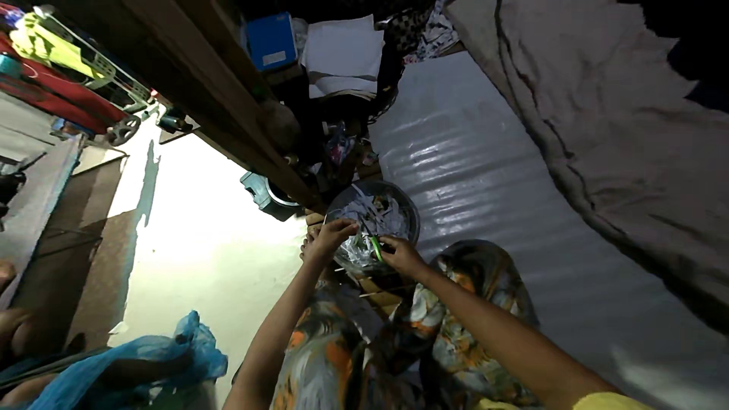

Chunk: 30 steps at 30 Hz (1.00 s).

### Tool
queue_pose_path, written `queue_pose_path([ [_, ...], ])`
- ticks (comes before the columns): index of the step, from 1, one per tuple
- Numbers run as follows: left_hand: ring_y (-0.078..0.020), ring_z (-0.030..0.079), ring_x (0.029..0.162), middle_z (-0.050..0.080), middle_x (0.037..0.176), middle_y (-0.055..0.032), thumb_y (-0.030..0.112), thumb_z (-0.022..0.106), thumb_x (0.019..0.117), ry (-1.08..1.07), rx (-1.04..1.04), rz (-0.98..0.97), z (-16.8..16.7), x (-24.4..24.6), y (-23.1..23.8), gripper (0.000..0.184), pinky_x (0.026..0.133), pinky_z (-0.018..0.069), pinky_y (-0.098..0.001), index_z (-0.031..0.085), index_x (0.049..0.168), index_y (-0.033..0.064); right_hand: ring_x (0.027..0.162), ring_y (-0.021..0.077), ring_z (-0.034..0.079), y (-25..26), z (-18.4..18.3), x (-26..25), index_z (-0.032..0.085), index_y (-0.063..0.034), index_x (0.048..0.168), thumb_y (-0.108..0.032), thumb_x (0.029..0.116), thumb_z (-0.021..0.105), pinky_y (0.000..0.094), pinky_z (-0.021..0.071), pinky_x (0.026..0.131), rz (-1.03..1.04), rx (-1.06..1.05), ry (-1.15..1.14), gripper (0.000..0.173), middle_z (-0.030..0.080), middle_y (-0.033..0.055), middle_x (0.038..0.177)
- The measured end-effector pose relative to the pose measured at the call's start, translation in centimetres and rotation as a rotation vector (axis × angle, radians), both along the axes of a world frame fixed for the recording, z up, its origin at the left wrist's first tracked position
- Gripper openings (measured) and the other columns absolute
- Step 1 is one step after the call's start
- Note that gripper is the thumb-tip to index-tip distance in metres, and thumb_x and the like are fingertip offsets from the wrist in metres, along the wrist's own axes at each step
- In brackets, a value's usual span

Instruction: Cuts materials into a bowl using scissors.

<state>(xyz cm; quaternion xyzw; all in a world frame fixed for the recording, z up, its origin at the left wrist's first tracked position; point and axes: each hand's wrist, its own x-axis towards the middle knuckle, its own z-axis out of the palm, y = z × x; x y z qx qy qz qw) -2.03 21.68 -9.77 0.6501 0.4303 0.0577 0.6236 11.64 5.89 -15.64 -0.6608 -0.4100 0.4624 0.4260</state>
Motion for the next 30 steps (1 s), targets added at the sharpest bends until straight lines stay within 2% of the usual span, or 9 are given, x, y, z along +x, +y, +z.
queue_pose_path([
  [5, -0.0061, 0.065, 0.084, 0.069, 0.092, -0.0024, 0.007, 0.062, 0.1004, -0.02, -0.006, -0.014, -0.42, -0.12, 0.08, 0.012, 0.082, 0.0543, -0.0253, 0.066, 0.106, -0.0026, 0.095, 0.0218, 0.067, -0.02, 0.33, 0.12, 0.063, 0.0031, 0.132, -0.018, 0.0982, 0.066, 0.0371, 0.0527, 0.092, 0.005, -0.018, 0.0, 0.04, 0.07, 0.0197, 0.113],
  [14, -0.0071, 0.064, 0.084, 0.067, 0.094, -0.0032, 0.009, 0.059, 0.1023, -0.004, -0.028, -0.002, -0.9, -0.23, 0.28, 0.014, 0.081, 0.0539, -0.0255, 0.064, 0.109, -0.0023, 0.101, 0.0255, 0.067, -0.01, 0.45, 0.21, 0.063, 0.005, 0.132, -0.018, 0.0988, 0.065, 0.0393, 0.0518, 0.096, 0.009, -0.019, -0.009, 0.04, 0.069, 0.022, 0.117],
  [20, -0.0076, 0.065, 0.083, 0.068, 0.095, -0.0048, 0.007, 0.058, 0.1028, -0.019, -0.064, 0.04, -0.84, -0.3, 0.23, 0.013, 0.08, 0.0542, -0.0252, 0.063, 0.109, -0.0028, 0.095, 0.022, 0.067, -0.12, 0.78, 0.21, 0.06, 0.0018, 0.134, -0.021, 0.0983, 0.067, 0.0385, 0.053, 0.091, 0.01, -0.035, 0.049, 0.043, 0.069, 0.0189, 0.114],
  [25, -0.0074, 0.064, 0.081, 0.068, 0.092, -0.0029, 0.007, 0.059, 0.1017, -0.018, -0.064, -0.004, -0.86, -0.39, 0.26, 0.011, 0.079, 0.0542, -0.0248, 0.063, 0.106, -0.0017, 0.096, 0.0234, 0.067, -0.21, 0.42, 0.27, 0.061, 0.0011, 0.133, -0.027, 0.0967, 0.069, 0.0415, 0.0528, 0.092, 0.058, -0.022, 0.036, 0.047, 0.069, 0.019, 0.114],
  [30, -0.0065, 0.063, 0.082, 0.066, 0.091, -0.0015, 0.009, 0.059, 0.1013, -0.003, -0.055, -0.064, -0.7, -0.46, 0.17, 0.011, 0.08, 0.0535, -0.025, 0.064, 0.105, -0.0005, 0.099, 0.0255, 0.067, -0.16, 0.37, 0.23, 0.063, 0.0022, 0.13, -0.025, 0.097, 0.068, 0.0429, 0.0524, 0.094, 0.088, -0.034, 0.025, 0.043, 0.069, 0.0203, 0.115],
])
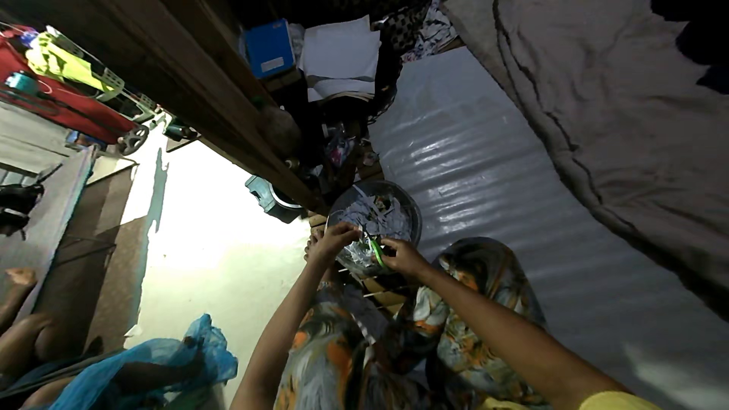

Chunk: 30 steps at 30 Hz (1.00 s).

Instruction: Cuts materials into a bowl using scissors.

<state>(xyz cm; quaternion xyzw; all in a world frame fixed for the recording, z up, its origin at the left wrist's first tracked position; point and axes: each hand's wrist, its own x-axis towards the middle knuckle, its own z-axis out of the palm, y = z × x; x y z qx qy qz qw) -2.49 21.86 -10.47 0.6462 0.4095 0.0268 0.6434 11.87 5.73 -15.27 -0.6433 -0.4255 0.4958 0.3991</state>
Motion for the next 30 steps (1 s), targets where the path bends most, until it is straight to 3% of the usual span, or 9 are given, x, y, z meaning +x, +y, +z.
queue_pose_path([
  [8, -0.0061, 0.063, 0.08, 0.065, 0.088, -0.0009, 0.008, 0.058, 0.1017, 0.03, -0.008, 0.012, 0.23, 0.18, -0.06, 0.01, 0.079, 0.0537, -0.0247, 0.063, 0.103, -0.0006, 0.09, 0.0221, 0.065, -0.04, -0.08, 0.02, 0.065, 0.0029, 0.126, -0.023, 0.0962, 0.068, 0.0406, 0.0524, 0.088, 0.006, 0.039, -0.014, 0.04, 0.069, 0.0186, 0.107],
  [23, -0.0062, 0.064, 0.08, 0.068, 0.091, -0.0014, 0.01, 0.057, 0.1034, 0.013, -0.058, 0.024, -0.1, -0.27, 0.17, 0.012, 0.078, 0.0537, -0.0242, 0.063, 0.106, 0.0002, 0.09, 0.0208, 0.066, -0.09, 0.59, 0.01, 0.062, 0.0051, 0.131, -0.017, 0.1, 0.063, 0.0362, 0.0525, 0.089, -0.039, 0.013, -0.028, 0.038, 0.069, 0.0199, 0.109],
  [30, -0.0072, 0.064, 0.081, 0.067, 0.091, -0.0014, 0.009, 0.058, 0.103, 0.0, -0.081, 0.043, -0.21, -0.24, 0.24, 0.01, 0.08, 0.0548, -0.0255, 0.063, 0.105, 0.0001, 0.092, 0.0224, 0.067, -0.01, -0.28, 0.05, 0.062, 0.002, 0.13, -0.027, 0.0967, 0.068, 0.0415, 0.0533, 0.09, 0.022, 0.026, 0.017, 0.045, 0.069, 0.0184, 0.11],
])
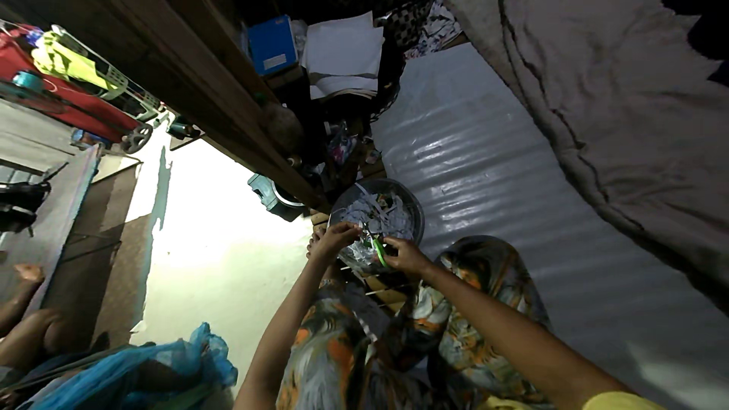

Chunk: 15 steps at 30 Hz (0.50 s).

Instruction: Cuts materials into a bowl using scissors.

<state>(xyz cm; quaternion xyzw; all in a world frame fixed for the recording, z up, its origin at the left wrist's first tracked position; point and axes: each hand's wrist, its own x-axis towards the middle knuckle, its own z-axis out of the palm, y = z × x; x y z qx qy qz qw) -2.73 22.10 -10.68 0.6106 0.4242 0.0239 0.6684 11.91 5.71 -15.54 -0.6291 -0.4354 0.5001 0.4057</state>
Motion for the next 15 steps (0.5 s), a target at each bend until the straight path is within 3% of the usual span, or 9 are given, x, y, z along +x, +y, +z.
queue_pose_path([
  [9, -0.0059, 0.064, 0.08, 0.066, 0.089, 0.0001, 0.008, 0.057, 0.1032, 0.0, 0.01, -0.043, 0.33, 0.07, -0.17, 0.009, 0.08, 0.0546, -0.0251, 0.063, 0.104, 0.0008, 0.091, 0.0235, 0.066, -0.12, 0.85, -0.02, 0.063, 0.0053, 0.128, -0.02, 0.099, 0.065, 0.0397, 0.0523, 0.09, -0.035, 0.01, -0.048, 0.038, 0.069, 0.0208, 0.107],
  [13, -0.006, 0.063, 0.08, 0.066, 0.089, -0.0001, 0.008, 0.056, 0.1033, -0.018, -0.003, -0.028, 0.07, -0.09, -0.01, 0.009, 0.079, 0.054, -0.0244, 0.062, 0.104, 0.0012, 0.086, 0.0198, 0.063, -0.17, 0.63, 0.01, 0.063, 0.0042, 0.128, -0.022, 0.0978, 0.067, 0.0369, 0.0522, 0.085, -0.032, 0.007, -0.032, 0.04, 0.068, 0.018, 0.103],
  [15, -0.0061, 0.063, 0.079, 0.066, 0.089, 0.0, 0.008, 0.057, 0.1031, -0.025, -0.006, -0.03, -0.03, -0.12, 0.06, 0.008, 0.079, 0.0541, -0.0244, 0.063, 0.103, 0.0014, 0.09, 0.0221, 0.066, -0.16, 0.51, 0.08, 0.062, 0.0026, 0.129, -0.025, 0.097, 0.067, 0.0403, 0.0529, 0.087, -0.006, -0.005, -0.021, 0.043, 0.069, 0.0185, 0.107],
])
